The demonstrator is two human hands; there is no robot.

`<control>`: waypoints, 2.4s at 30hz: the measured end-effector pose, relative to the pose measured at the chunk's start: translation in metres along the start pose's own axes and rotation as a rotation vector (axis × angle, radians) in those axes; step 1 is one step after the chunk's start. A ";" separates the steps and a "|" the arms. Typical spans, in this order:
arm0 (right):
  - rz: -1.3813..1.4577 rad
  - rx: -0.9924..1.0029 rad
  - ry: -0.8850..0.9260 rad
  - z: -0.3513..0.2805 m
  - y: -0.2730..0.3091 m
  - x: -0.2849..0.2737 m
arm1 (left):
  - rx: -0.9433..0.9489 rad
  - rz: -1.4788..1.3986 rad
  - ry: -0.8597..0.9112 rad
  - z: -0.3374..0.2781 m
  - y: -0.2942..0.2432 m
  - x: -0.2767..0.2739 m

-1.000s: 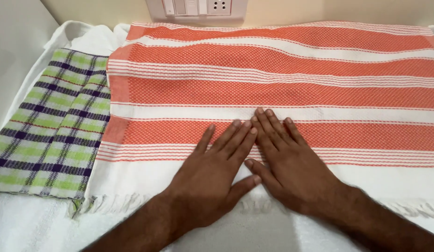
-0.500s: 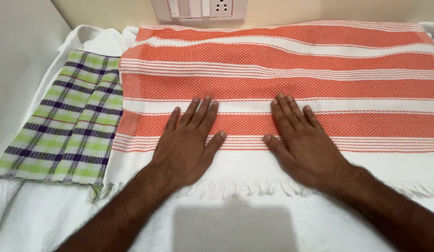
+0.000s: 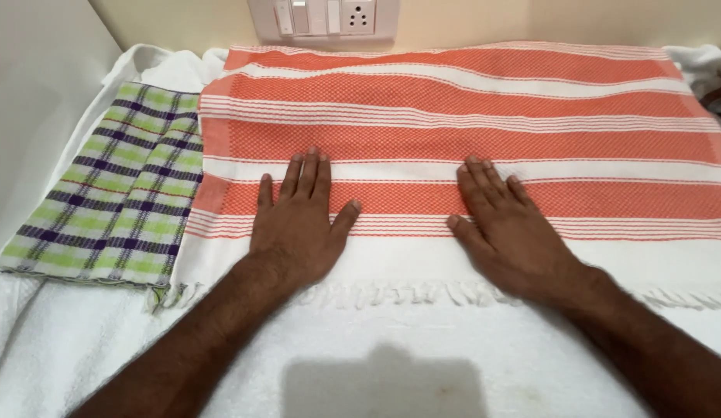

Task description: The person folds a striped towel on a white surface. They smooth the towel with both hands, fold it in half lengthwise, and then fold it again to create a compact rectangle.

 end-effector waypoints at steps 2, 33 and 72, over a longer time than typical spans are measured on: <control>0.004 -0.024 -0.049 -0.002 0.000 0.000 | 0.060 0.036 -0.025 -0.003 -0.021 -0.008; 0.019 0.173 -0.037 -0.002 -0.031 -0.011 | 0.226 -0.036 -0.159 0.030 -0.093 0.015; -0.155 0.307 -0.048 -0.053 -0.064 -0.010 | 0.541 -0.128 -0.100 0.005 -0.106 0.017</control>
Point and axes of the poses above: each hand's wrist, its own z-axis towards the middle knuckle, its own x-axis out of the palm, y = z × x, the point moved 5 cm from there along z, towards the middle knuckle, and after that the axes turned 12 degrees about -y, right-handed, at the moved point
